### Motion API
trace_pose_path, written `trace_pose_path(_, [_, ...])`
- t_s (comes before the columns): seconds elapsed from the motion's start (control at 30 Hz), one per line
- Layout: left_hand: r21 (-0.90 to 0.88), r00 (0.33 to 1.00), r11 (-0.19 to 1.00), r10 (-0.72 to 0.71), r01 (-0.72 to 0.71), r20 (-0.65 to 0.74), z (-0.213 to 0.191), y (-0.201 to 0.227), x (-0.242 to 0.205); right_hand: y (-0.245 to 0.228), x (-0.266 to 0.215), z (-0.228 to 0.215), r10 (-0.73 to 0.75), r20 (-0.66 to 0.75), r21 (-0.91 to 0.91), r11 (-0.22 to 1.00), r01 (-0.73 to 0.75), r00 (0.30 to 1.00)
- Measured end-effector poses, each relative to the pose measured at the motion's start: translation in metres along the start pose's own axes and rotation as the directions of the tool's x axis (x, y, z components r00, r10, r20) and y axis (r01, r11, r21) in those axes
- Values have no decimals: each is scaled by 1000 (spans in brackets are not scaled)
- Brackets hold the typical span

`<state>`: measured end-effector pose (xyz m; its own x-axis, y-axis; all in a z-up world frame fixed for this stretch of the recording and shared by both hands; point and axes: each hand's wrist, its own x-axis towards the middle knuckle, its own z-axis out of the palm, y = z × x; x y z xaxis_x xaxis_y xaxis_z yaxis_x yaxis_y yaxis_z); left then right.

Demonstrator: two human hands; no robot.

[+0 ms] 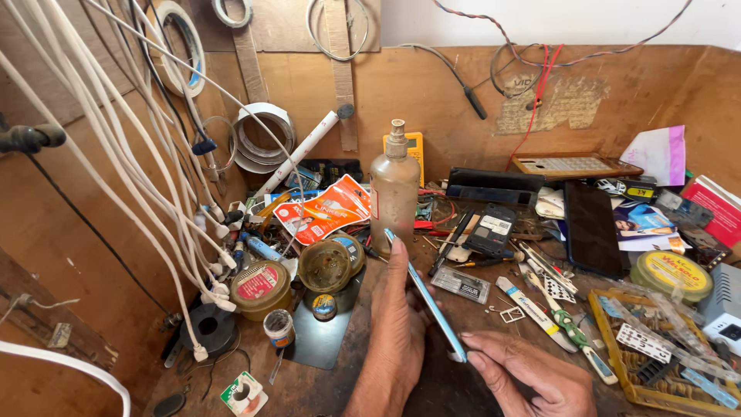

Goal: The person disassembles a smartphone by prying off the back cover and detaching internal components. They use a plastic pry tool to separate the back cover and a small screwdriver to loosen screws on the motherboard. The back cover and internal parts are placed on the cluttered workbench.

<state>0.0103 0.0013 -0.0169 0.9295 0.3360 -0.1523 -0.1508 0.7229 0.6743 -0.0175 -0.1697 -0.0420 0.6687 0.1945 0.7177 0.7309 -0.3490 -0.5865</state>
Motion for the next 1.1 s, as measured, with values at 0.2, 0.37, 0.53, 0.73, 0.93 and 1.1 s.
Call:
trace_pose_path(0.2, [104, 998, 994, -21, 27, -59, 9, 11, -7, 1, -3, -6, 217, 46, -12, 976, -217, 975])
trace_pose_path(0.37, [131, 998, 991, 18, -11, -55, 9, 9, -5, -1, -2, -7, 156, 29, -45, 987, -154, 987])
trace_pose_path(0.53, [103, 996, 991, 88, -87, -2, 5, 3, 0, -2, 0, -10, 13, 35, -83, 996, -10, 999])
trace_pose_path(0.73, [100, 999, 995, 32, -28, -41, 4, 0, 1, -5, 1, -9, -11, 65, -90, 996, 17, 998])
trace_pose_path(0.93, [67, 998, 996, 62, -62, -6, 6, 2, -3, -10, -2, -4, 139, 27, -106, 985, -135, 990])
trace_pose_path(1.1, [66, 997, 995, 77, -76, -17, 7, 4, -7, -7, -2, -5, 184, 68, -75, 981, -179, 980])
